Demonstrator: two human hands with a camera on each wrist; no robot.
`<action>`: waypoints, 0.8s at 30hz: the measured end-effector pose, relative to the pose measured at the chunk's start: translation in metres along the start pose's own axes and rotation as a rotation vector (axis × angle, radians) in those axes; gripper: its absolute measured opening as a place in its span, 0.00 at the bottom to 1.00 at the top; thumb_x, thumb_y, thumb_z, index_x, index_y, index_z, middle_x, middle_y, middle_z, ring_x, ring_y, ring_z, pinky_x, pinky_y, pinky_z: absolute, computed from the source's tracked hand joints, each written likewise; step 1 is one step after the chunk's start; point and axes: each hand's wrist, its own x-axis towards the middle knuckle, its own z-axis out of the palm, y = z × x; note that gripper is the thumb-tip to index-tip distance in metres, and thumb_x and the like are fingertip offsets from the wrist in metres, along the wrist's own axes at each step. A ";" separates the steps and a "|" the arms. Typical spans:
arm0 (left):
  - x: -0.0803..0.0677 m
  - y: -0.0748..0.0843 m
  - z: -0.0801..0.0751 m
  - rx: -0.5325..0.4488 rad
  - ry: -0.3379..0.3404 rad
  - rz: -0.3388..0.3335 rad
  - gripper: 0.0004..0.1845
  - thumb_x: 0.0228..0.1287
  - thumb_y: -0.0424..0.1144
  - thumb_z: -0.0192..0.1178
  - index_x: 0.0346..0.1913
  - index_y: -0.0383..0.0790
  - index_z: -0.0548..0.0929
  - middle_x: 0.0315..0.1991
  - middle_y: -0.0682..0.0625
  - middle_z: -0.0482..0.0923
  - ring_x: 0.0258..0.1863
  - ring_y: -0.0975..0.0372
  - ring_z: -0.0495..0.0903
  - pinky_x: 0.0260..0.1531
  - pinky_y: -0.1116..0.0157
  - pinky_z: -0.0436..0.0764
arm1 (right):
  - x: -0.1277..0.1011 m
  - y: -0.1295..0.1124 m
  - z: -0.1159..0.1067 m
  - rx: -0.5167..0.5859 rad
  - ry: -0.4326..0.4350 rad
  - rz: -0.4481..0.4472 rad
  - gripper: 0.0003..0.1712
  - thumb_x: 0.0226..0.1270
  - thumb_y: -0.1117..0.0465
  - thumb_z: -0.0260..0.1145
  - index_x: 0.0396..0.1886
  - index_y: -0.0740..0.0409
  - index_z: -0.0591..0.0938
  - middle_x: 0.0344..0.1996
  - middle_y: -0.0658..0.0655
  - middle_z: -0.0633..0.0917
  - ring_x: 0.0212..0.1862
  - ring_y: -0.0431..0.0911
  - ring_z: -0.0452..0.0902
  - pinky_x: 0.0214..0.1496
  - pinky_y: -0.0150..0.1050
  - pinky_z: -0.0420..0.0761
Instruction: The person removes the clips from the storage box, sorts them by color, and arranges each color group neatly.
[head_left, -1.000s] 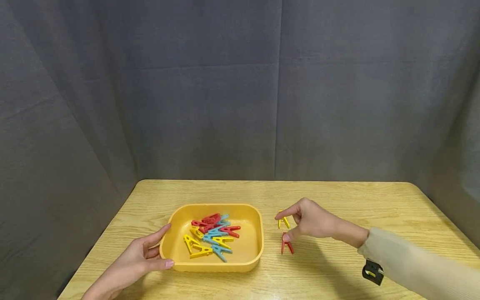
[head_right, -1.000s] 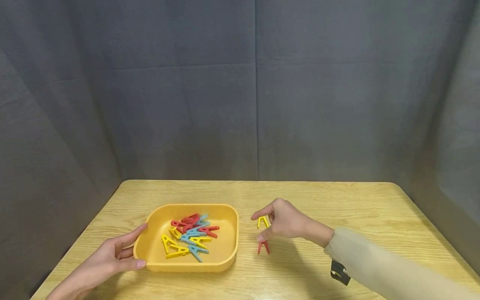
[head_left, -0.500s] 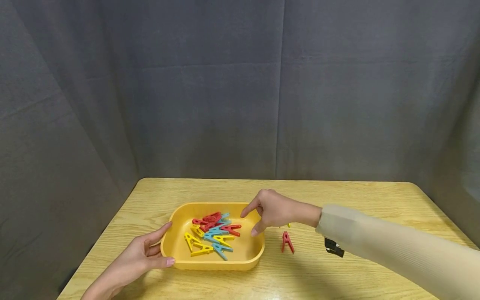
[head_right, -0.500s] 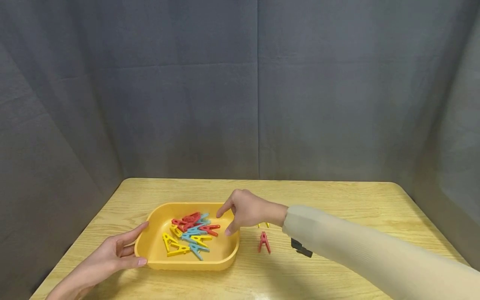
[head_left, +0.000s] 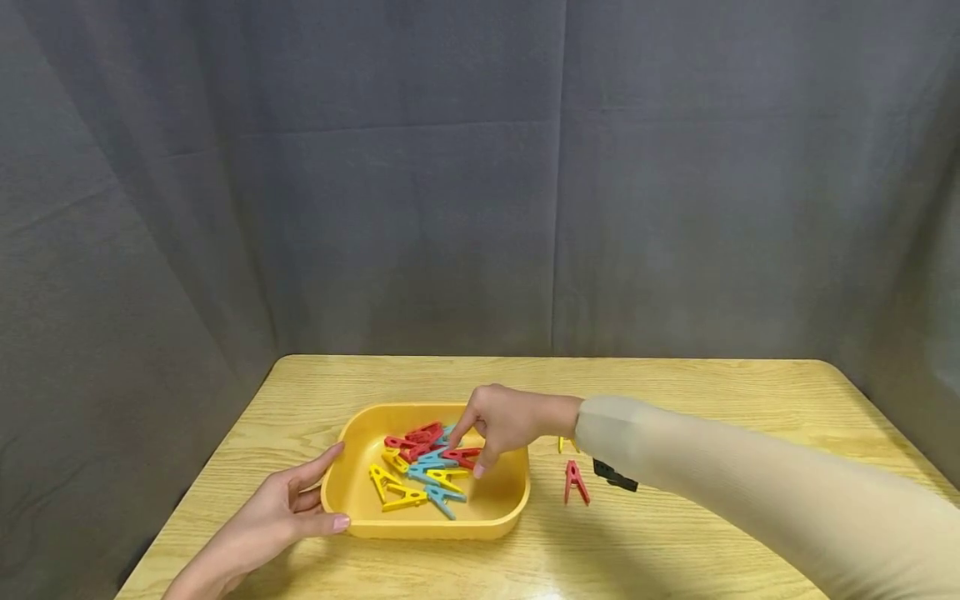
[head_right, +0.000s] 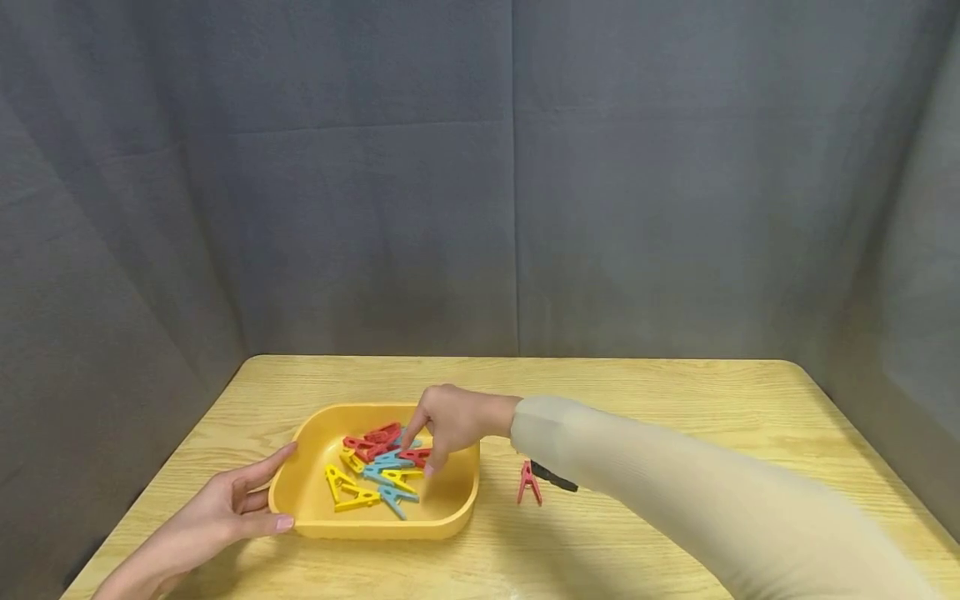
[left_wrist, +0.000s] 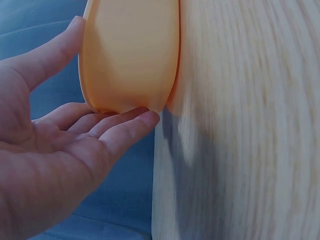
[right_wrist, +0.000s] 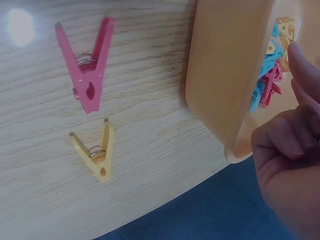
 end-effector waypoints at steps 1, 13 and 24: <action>0.000 0.000 0.000 -0.001 0.000 0.001 0.54 0.69 0.31 0.71 0.84 0.30 0.44 0.77 0.24 0.57 0.67 0.45 0.76 0.55 0.62 0.84 | 0.002 0.000 0.000 0.002 -0.007 0.006 0.23 0.57 0.69 0.83 0.54 0.65 0.91 0.08 0.42 0.60 0.15 0.35 0.49 0.23 0.28 0.57; -0.002 0.001 0.000 0.008 0.013 -0.006 0.54 0.68 0.31 0.72 0.84 0.30 0.45 0.79 0.26 0.51 0.69 0.44 0.75 0.56 0.62 0.84 | 0.017 0.004 0.015 0.049 -0.068 0.066 0.23 0.56 0.71 0.83 0.54 0.64 0.91 0.08 0.45 0.62 0.13 0.38 0.52 0.20 0.28 0.57; -0.002 0.002 0.002 0.022 0.019 -0.012 0.54 0.68 0.32 0.73 0.84 0.29 0.45 0.80 0.27 0.49 0.71 0.42 0.72 0.57 0.62 0.83 | 0.028 -0.001 0.035 0.145 -0.117 -0.014 0.24 0.54 0.76 0.82 0.53 0.68 0.90 0.07 0.44 0.57 0.16 0.36 0.45 0.22 0.28 0.51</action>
